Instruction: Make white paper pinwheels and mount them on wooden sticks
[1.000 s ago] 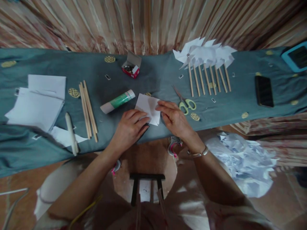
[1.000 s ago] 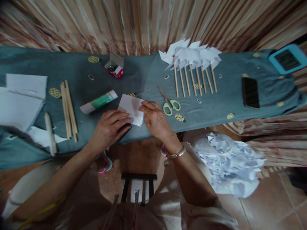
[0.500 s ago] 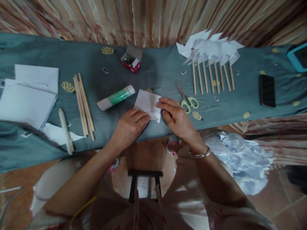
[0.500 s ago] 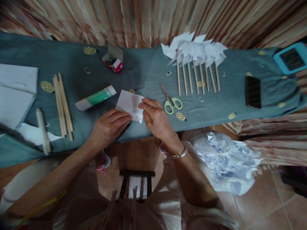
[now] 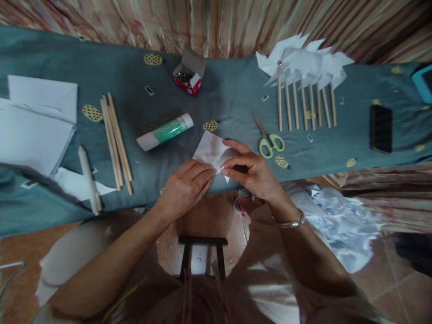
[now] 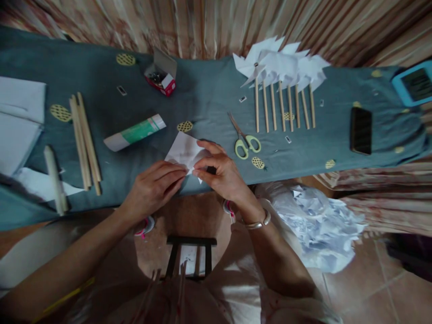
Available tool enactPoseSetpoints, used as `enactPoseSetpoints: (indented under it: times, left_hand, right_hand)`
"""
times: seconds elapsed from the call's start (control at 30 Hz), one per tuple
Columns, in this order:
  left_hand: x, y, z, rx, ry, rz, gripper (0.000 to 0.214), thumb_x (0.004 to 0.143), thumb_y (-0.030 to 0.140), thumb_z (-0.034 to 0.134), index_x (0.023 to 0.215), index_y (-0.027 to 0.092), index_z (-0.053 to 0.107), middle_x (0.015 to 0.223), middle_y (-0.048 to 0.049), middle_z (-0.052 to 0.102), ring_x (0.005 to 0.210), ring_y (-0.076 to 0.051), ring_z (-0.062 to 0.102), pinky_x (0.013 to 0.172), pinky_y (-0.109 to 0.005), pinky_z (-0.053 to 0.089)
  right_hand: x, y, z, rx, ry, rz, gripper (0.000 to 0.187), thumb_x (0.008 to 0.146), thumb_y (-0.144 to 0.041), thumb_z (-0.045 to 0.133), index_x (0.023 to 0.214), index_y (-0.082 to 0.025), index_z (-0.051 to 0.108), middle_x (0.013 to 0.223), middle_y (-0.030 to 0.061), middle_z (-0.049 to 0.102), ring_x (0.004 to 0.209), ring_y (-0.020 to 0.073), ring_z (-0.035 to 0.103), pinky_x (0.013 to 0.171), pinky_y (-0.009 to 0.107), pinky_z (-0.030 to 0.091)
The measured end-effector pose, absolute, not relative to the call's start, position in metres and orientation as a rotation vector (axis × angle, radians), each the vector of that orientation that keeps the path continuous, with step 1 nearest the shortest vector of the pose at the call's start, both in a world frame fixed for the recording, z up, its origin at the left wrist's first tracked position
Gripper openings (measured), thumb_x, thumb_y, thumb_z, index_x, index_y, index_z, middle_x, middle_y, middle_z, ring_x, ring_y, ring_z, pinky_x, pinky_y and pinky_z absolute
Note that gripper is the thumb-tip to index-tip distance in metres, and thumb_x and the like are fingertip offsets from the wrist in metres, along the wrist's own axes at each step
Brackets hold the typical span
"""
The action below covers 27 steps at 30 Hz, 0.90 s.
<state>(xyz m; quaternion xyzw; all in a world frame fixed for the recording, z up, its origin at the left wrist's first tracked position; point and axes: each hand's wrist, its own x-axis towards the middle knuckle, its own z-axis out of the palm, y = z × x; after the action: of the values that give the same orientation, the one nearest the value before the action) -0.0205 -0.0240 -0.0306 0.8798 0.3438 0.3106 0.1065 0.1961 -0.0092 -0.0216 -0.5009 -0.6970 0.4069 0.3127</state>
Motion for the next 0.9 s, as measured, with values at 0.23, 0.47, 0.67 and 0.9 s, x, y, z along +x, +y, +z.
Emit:
enactPoseSetpoints:
  times: [0.23,0.47,0.67,0.9]
  left_hand:
    - [-0.02,-0.026,-0.037,2.579,0.954,0.942,0.021,0.093,0.012,0.06,0.114,0.011,0.063,0.1,-0.0099,0.073,0.091,-0.021,0.067,0.082,-0.034,0.058]
    - [-0.019,-0.025,-0.04,2.544,0.965,0.952,0.018,0.095,0.013,0.055,0.108,0.015,0.067,0.095,-0.0082,0.072,0.089,-0.02,0.065,0.078,-0.035,0.058]
    - [-0.018,-0.024,-0.042,2.5,0.994,0.964,0.016,0.095,0.014,0.056,0.105,0.014,0.068,0.094,-0.008,0.071,0.089,-0.02,0.064,0.078,-0.034,0.058]
    - [-0.018,-0.023,-0.042,2.504,0.991,0.983,0.015,0.095,0.016,0.058,0.106,0.013,0.068,0.093,-0.0083,0.071,0.088,-0.019,0.064,0.077,-0.033,0.058]
  right_hand:
    - [0.19,-0.01,-0.021,-1.367,-1.91,0.945,0.003,0.081,-0.024,0.073,0.078,-0.024,0.074,0.139,0.0053,0.062,0.133,0.0262,0.054,0.113,0.049,0.04]
    - [0.186,-0.011,-0.021,-1.423,-1.959,0.844,0.003,0.081,-0.023,0.072,0.08,-0.024,0.073,0.136,0.0055,0.064,0.132,0.026,0.055,0.113,0.05,0.041]
    - [0.185,-0.012,-0.022,-1.44,-1.948,0.808,0.003,0.08,-0.022,0.073,0.083,-0.024,0.072,0.136,0.0066,0.064,0.131,0.0271,0.055,0.112,0.051,0.041]
    - [0.185,-0.012,-0.022,-1.45,-1.934,0.806,0.004,0.08,-0.022,0.072,0.084,-0.023,0.071,0.136,0.0074,0.064,0.131,0.0275,0.055,0.113,0.053,0.041]
